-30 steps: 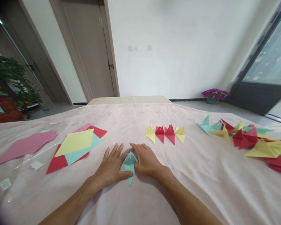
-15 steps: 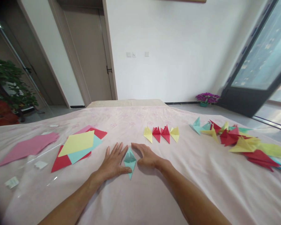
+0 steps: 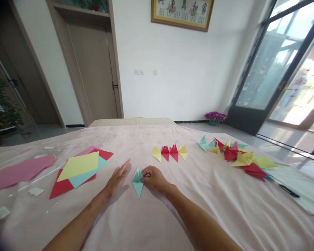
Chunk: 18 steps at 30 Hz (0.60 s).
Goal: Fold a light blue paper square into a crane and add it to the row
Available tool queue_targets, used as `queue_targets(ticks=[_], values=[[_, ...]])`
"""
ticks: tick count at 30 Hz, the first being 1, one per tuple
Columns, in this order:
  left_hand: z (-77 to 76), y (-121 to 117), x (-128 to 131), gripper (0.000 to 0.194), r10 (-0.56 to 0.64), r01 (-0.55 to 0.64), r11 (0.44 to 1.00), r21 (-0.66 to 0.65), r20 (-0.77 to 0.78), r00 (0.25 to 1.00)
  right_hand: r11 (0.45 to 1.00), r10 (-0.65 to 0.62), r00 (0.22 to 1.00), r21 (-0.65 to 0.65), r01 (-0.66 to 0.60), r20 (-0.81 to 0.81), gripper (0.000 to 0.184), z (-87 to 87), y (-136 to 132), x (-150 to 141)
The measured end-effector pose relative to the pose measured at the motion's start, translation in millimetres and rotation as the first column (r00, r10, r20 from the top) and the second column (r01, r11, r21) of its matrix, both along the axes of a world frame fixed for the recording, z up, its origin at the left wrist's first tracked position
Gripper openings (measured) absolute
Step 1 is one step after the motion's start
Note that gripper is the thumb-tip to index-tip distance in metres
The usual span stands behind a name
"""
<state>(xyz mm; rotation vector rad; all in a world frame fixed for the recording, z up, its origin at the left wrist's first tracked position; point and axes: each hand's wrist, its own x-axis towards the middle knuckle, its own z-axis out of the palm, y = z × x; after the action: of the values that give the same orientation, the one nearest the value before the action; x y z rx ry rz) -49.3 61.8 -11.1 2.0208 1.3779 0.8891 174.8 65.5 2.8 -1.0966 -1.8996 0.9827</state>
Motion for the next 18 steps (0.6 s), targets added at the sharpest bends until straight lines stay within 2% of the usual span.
queue_targets(ticks=[5,9,13,18], values=[[4.8,-4,1,0.06,0.076,-0.052,0.994,-0.099,0.261,0.962,0.995,-0.079,0.995,-0.07,0.075,-0.052,0.009,1.1,-6,4],[4.1,-7,1,0.062,0.081,-0.025,0.989,-0.149,0.382,0.92,0.976,-0.161,0.983,-0.159,0.147,-0.082,0.01,1.6,-8,28],[-1.5,-3,0,0.06,0.065,0.013,0.985,-0.175,0.43,0.9,0.959,-0.21,0.971,-0.216,0.181,-0.118,0.016,8.3,-7,65],[-10.4,3,0,0.055,0.057,0.003,0.988,-0.156,0.382,0.922,0.956,-0.231,0.964,-0.213,0.2,-0.133,0.023,26.0,-1,119]])
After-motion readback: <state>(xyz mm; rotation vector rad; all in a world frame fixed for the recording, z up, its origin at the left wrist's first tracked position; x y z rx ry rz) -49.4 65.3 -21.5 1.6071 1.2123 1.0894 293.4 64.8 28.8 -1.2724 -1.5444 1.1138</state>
